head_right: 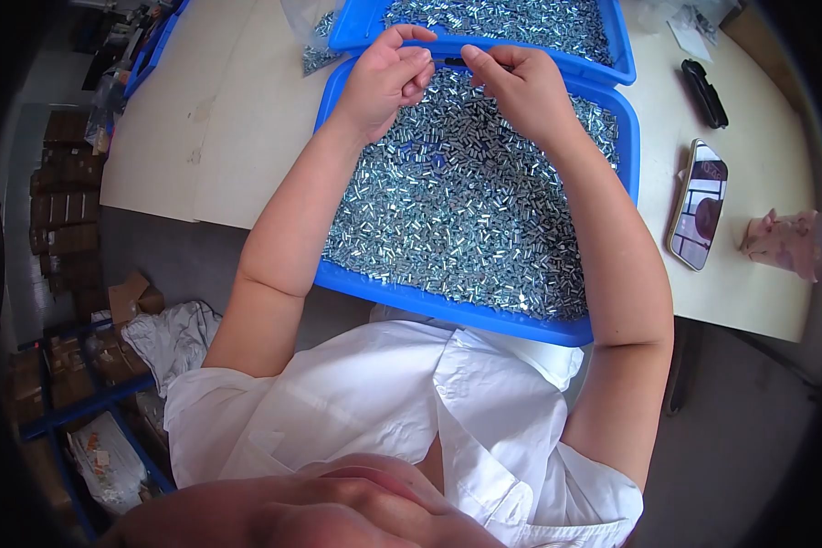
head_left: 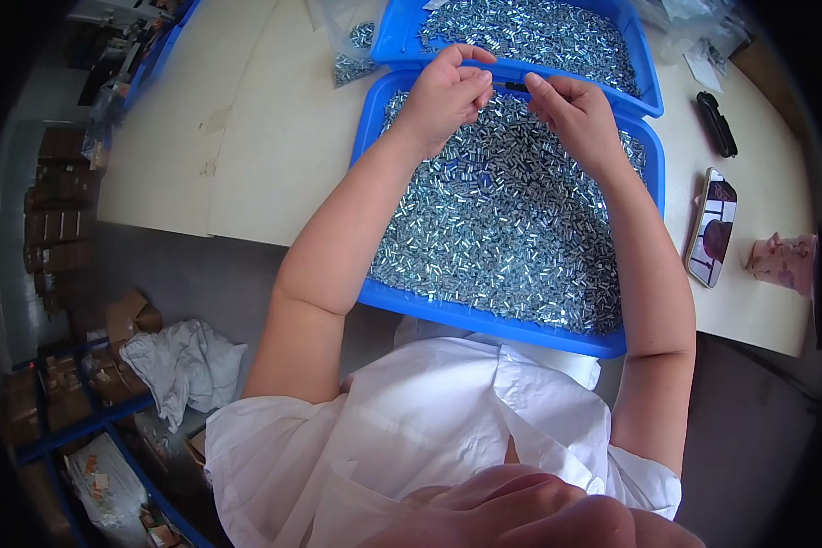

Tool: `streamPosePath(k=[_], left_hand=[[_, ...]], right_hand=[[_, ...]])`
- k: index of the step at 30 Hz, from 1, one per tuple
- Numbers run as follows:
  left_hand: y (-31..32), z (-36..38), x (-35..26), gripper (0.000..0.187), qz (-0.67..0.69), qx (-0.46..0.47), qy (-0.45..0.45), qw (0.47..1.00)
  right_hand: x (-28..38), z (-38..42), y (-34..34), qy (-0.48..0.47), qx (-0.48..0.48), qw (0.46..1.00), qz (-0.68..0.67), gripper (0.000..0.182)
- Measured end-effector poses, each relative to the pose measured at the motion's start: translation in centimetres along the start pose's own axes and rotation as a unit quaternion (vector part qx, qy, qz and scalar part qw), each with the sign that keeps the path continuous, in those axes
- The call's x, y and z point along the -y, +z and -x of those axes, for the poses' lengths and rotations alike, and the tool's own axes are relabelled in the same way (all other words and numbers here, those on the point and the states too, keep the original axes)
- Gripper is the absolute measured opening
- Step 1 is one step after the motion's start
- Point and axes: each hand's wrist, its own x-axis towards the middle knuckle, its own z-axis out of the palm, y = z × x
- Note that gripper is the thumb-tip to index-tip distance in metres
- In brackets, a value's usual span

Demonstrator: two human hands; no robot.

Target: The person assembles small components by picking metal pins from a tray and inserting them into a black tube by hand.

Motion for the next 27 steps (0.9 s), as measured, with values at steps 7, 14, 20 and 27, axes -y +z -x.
streamPosePath(k=[7, 14, 20, 27], left_hand=[[-0.6, -0.1, 0.4, 0.016, 0.042, 0.002, -0.040, 0.998], [-0.7, -0.7, 1.8, 0.019, -0.243, -0.062, 0.093, 0.964], [-0.1, -0.5, 1.6, 0.011, -0.318, -0.099, 0.188, 0.924], [-0.1, -0.3, 1.4, 0.012, -0.411, -0.068, 0.207, 0.885]], right_hand=[[-0.2, -0.1, 0.0, -0.004, 0.004, 1.000, -0.027, 0.038], [-0.5, -0.2, 0.6, -0.072, -0.044, 0.994, -0.073, 0.021], [-0.3, 0.1, 0.4, -0.136, -0.046, 0.982, 0.126, 0.019], [-0.7, 0.0, 0.3, -0.174, -0.028, 0.967, 0.185, 0.017]])
